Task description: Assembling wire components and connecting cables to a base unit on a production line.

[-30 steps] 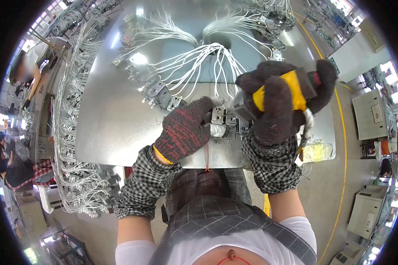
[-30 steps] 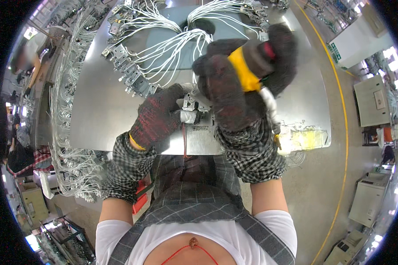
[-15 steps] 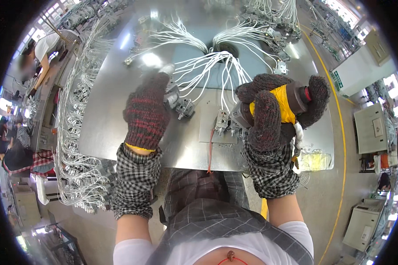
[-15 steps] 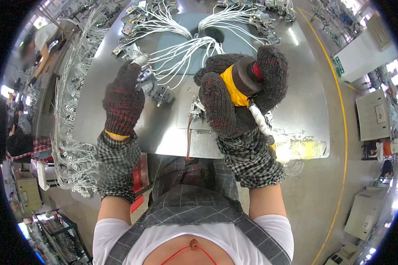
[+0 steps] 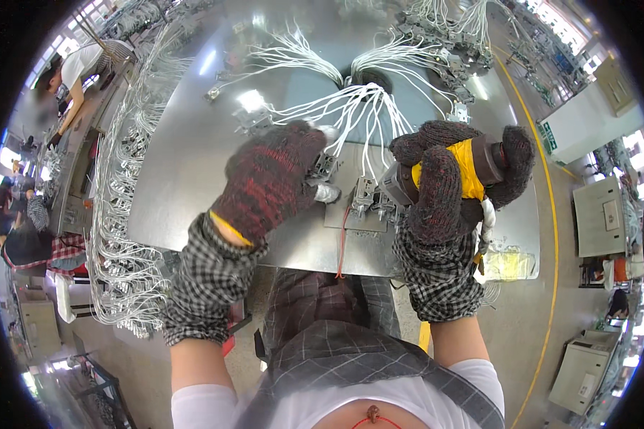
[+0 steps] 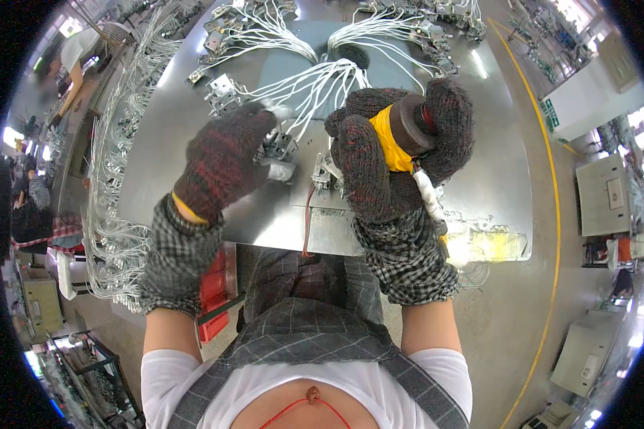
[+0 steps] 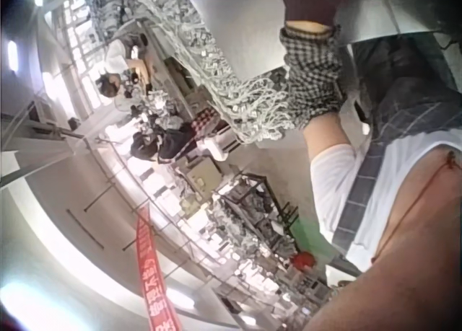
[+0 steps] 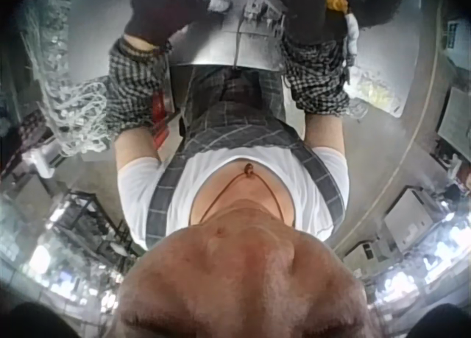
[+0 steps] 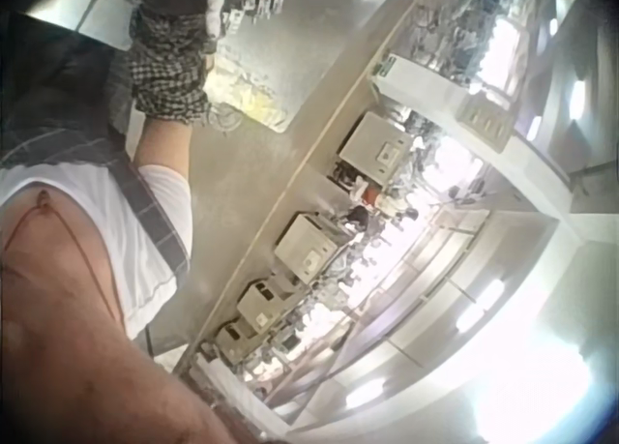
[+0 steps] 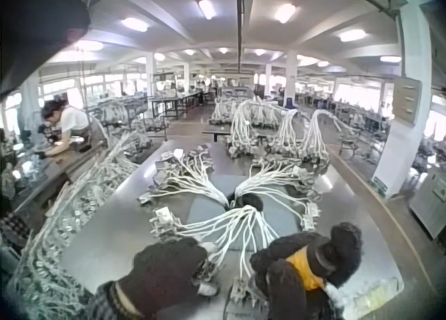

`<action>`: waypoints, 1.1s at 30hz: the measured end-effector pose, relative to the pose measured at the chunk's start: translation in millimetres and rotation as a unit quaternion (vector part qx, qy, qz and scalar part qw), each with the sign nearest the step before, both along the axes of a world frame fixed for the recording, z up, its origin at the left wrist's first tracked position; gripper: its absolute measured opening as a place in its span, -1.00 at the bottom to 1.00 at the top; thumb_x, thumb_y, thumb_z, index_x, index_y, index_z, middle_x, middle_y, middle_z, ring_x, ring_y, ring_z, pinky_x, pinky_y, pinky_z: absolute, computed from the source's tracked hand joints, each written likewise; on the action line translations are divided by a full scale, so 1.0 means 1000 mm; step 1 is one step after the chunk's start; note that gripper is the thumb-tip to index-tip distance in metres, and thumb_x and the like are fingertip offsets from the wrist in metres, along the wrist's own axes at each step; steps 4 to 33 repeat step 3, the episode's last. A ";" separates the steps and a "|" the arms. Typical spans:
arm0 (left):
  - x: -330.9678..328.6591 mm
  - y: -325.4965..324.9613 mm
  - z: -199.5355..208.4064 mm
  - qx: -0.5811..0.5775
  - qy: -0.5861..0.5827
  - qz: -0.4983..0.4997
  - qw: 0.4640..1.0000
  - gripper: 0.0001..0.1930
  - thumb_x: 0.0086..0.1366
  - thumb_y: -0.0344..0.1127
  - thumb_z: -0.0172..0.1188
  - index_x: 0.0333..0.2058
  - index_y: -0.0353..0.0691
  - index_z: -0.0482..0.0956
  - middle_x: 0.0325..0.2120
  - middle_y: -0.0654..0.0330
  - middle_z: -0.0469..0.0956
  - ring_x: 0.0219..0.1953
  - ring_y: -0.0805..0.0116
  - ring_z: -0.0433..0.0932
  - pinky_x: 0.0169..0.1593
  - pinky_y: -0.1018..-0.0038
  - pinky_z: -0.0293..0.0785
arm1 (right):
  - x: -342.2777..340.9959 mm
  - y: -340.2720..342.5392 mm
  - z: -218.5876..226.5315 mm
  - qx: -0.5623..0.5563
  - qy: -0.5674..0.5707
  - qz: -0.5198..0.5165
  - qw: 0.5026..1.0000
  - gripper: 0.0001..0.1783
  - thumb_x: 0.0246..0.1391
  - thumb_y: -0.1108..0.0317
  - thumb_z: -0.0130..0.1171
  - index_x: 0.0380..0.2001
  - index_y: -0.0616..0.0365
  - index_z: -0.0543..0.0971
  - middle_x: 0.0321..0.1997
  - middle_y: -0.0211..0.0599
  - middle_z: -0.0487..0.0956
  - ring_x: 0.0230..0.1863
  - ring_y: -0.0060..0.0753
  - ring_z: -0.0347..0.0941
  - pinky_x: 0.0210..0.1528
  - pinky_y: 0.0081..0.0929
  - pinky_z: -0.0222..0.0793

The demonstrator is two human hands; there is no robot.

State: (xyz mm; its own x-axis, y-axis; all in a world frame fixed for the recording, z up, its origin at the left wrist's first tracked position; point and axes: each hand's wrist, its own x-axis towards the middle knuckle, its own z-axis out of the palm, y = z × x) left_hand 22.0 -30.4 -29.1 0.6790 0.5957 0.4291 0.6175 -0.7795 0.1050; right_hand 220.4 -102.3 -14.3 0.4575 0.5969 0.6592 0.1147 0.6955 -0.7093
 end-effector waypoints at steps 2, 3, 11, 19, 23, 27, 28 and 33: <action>0.000 0.019 -0.007 -0.078 -0.019 -0.069 0.994 -0.33 0.13 -0.02 0.35 0.20 -0.05 0.38 0.04 0.02 0.50 -0.08 0.14 0.59 -0.05 0.30 0.54 | 0.010 0.003 -0.007 0.016 -0.080 -0.003 0.997 -0.16 0.12 0.45 0.25 0.33 -0.21 0.02 -0.12 -0.03 0.54 -0.25 -0.22 0.57 -0.24 -0.13 0.63; -0.001 0.028 -0.009 -0.157 -0.035 -0.133 0.978 -0.32 0.14 0.00 0.33 0.21 -0.03 0.36 0.03 0.00 0.51 -0.01 0.22 0.56 0.03 0.31 0.52 | 0.014 0.007 -0.013 0.023 -0.118 0.000 0.993 -0.17 0.12 0.45 0.25 0.33 -0.21 0.04 -0.10 -0.02 0.53 -0.21 -0.20 0.57 -0.23 -0.11 0.62; -0.001 0.028 -0.009 -0.157 -0.035 -0.133 0.978 -0.32 0.14 0.00 0.33 0.21 -0.03 0.36 0.03 0.00 0.51 -0.01 0.22 0.56 0.03 0.31 0.52 | 0.014 0.007 -0.013 0.023 -0.118 0.000 0.993 -0.17 0.12 0.45 0.25 0.33 -0.21 0.04 -0.10 -0.02 0.53 -0.21 -0.20 0.57 -0.23 -0.11 0.62; -0.001 0.028 -0.009 -0.157 -0.035 -0.133 0.978 -0.32 0.14 0.00 0.33 0.21 -0.03 0.36 0.03 0.00 0.51 -0.01 0.22 0.56 0.03 0.31 0.52 | 0.014 0.007 -0.013 0.023 -0.118 0.000 0.993 -0.17 0.12 0.45 0.25 0.33 -0.21 0.04 -0.10 -0.02 0.53 -0.21 -0.20 0.57 -0.23 -0.11 0.62; -0.001 0.028 -0.009 -0.157 -0.035 -0.133 0.978 -0.32 0.14 0.00 0.33 0.21 -0.03 0.36 0.03 0.00 0.51 -0.01 0.22 0.56 0.03 0.31 0.52 | 0.014 0.007 -0.013 0.023 -0.118 0.000 0.993 -0.17 0.12 0.45 0.25 0.33 -0.21 0.04 -0.10 -0.02 0.53 -0.21 -0.20 0.57 -0.23 -0.11 0.62; -0.001 0.028 -0.009 -0.157 -0.035 -0.133 0.978 -0.32 0.14 0.00 0.33 0.21 -0.03 0.36 0.03 0.00 0.51 -0.01 0.22 0.56 0.03 0.31 0.52 | 0.014 0.007 -0.013 0.023 -0.118 0.000 0.993 -0.17 0.12 0.45 0.25 0.33 -0.21 0.04 -0.10 -0.02 0.53 -0.21 -0.20 0.57 -0.23 -0.11 0.62; -0.001 0.028 -0.009 -0.157 -0.035 -0.133 0.978 -0.32 0.14 0.00 0.33 0.21 -0.03 0.36 0.03 0.00 0.51 -0.01 0.22 0.56 0.03 0.31 0.52 | 0.014 0.007 -0.013 0.023 -0.118 0.000 0.993 -0.17 0.12 0.45 0.25 0.33 -0.21 0.04 -0.10 -0.02 0.53 -0.21 -0.20 0.57 -0.23 -0.11 0.62; -0.001 0.028 -0.009 -0.157 -0.035 -0.133 0.978 -0.32 0.14 0.00 0.33 0.21 -0.03 0.36 0.03 0.00 0.51 -0.01 0.22 0.56 0.03 0.31 0.52 | 0.014 0.007 -0.013 0.023 -0.118 0.000 0.993 -0.17 0.12 0.45 0.25 0.33 -0.21 0.04 -0.10 -0.02 0.53 -0.21 -0.20 0.57 -0.23 -0.11 0.62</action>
